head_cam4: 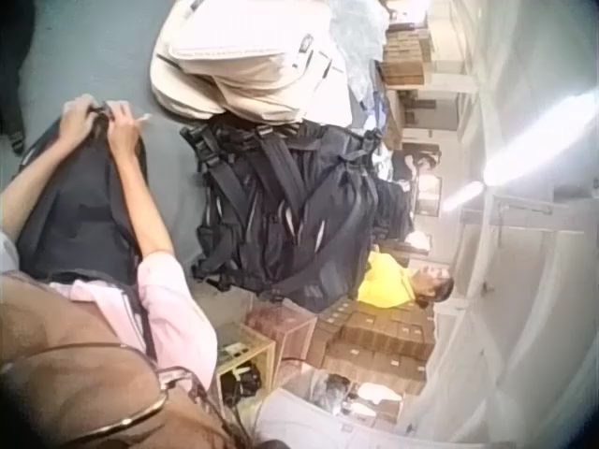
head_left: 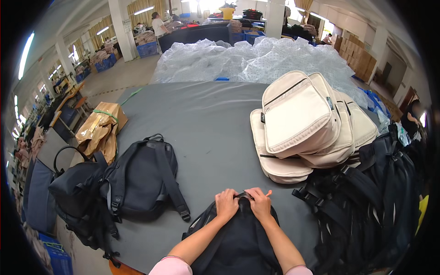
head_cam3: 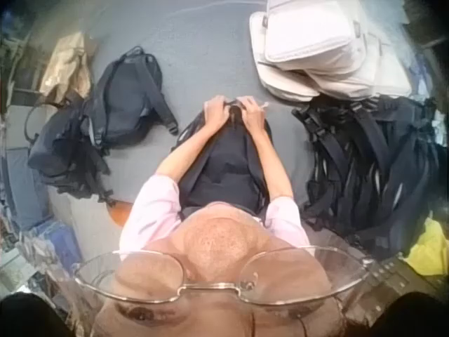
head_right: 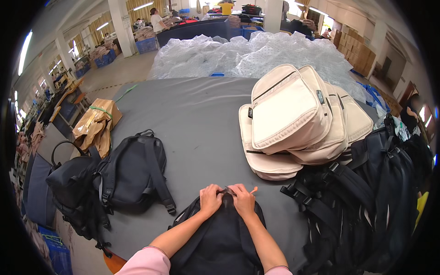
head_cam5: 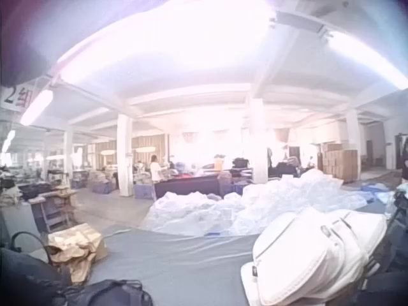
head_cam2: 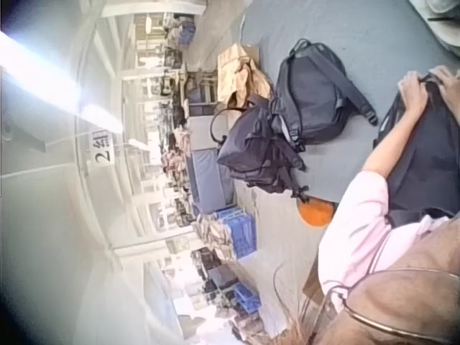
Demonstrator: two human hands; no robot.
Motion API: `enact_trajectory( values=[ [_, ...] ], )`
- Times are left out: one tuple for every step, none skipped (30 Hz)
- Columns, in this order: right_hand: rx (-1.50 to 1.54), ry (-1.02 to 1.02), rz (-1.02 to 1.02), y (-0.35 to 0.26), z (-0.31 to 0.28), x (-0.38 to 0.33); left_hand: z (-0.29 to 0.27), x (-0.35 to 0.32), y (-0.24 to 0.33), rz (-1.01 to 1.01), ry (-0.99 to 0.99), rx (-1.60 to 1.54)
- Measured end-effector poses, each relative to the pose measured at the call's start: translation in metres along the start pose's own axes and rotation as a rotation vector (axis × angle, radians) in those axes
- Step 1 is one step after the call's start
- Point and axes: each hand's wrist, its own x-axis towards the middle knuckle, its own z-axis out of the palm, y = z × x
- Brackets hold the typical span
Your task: The recorder is inspecting black backpacks, trimming loose threads with a small tool, and checking the straps and buckles at a workbench in a factory setting.
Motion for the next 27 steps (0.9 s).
enact_trajectory(
  values=[
    [0.038, 0.014, 0.02, -0.001, 0.005, 0.001, -0.004, 0.0, -0.003, 0.029, 0.005, 0.024],
    [0.076, 0.028, 0.04, -0.003, 0.011, 0.002, -0.007, 0.001, -0.005, 0.058, 0.009, 0.047],
    [0.077, 0.017, 0.027, 0.003, 0.008, 0.002, -0.003, 0.0, -0.001, 0.047, 0.022, 0.046],
    [0.07, 0.015, 0.058, 0.012, 0.004, 0.002, 0.003, 0.0, 0.004, 0.067, 0.015, 0.034],
    [0.063, 0.014, 0.089, 0.018, 0.0, 0.003, 0.008, 0.001, 0.009, 0.087, 0.008, 0.024],
    [0.086, 0.015, 0.121, 0.018, 0.001, 0.003, 0.008, 0.001, 0.008, 0.088, 0.002, 0.023],
    [0.092, 0.012, 0.116, 0.017, 0.003, 0.004, 0.006, 0.001, 0.006, 0.084, 0.006, 0.029],
    [0.082, 0.011, 0.135, 0.015, 0.005, 0.004, 0.005, 0.001, 0.004, 0.075, -0.002, 0.021],
    [0.069, 0.01, 0.153, 0.014, 0.005, 0.004, 0.004, 0.0, 0.003, 0.068, -0.01, 0.01],
    [0.071, 0.009, 0.15, 0.013, 0.006, 0.005, 0.003, 0.0, 0.002, 0.067, -0.007, 0.011],
    [0.07, 0.006, 0.162, 0.012, 0.007, 0.005, 0.002, -0.002, 0.001, 0.068, -0.006, 0.011],
    [0.067, 0.004, 0.175, 0.012, 0.008, 0.005, 0.002, -0.002, 0.0, 0.07, -0.004, 0.01],
    [0.067, 0.003, 0.175, 0.012, 0.008, 0.005, 0.002, -0.003, -0.001, 0.069, -0.004, 0.009],
    [0.038, -0.039, 0.195, 0.013, 0.008, 0.006, 0.003, -0.005, -0.002, 0.058, -0.022, 0.021],
    [0.007, -0.081, 0.215, 0.014, 0.007, 0.008, 0.003, -0.005, -0.002, 0.047, -0.04, 0.031],
    [0.004, -0.085, 0.22, 0.018, 0.008, 0.011, 0.003, -0.005, -0.003, 0.044, -0.046, 0.028],
    [-0.033, -0.183, 0.228, 0.026, 0.01, 0.013, 0.003, -0.003, -0.007, 0.005, -0.146, -0.018],
    [-0.067, -0.287, 0.239, 0.037, 0.016, 0.016, 0.003, 0.0, -0.013, -0.04, -0.251, -0.062],
    [0.001, -0.319, 0.277, 0.043, 0.018, 0.017, 0.0, 0.003, -0.016, -0.113, -0.339, -0.199],
    [0.073, -0.36, 0.305, 0.053, 0.019, 0.022, 0.001, 0.009, -0.019, -0.181, -0.383, -0.304],
    [0.055, -0.42, 0.34, 0.044, 0.02, 0.032, -0.001, 0.013, -0.033, -0.259, -0.434, -0.428],
    [-0.029, -0.469, 0.332, 0.053, 0.019, 0.038, -0.005, 0.022, -0.029, -0.345, -0.502, -0.55],
    [-0.047, -0.356, 0.229, 0.055, 0.018, 0.039, -0.013, 0.032, -0.02, -0.213, -0.507, -0.465],
    [-0.018, -0.31, 0.24, 0.041, 0.017, 0.042, -0.019, 0.038, -0.02, -0.335, -0.516, -0.592],
    [-0.031, -0.23, 0.214, 0.034, 0.022, 0.039, -0.016, 0.041, -0.029, -0.353, -0.49, -0.681],
    [-0.007, -0.168, 0.227, 0.026, 0.022, 0.033, -0.011, 0.041, -0.034, -0.404, -0.489, -0.733],
    [0.014, -0.099, 0.234, 0.019, 0.02, 0.027, -0.009, 0.039, -0.034, -0.45, -0.483, -0.781]
  ],
)
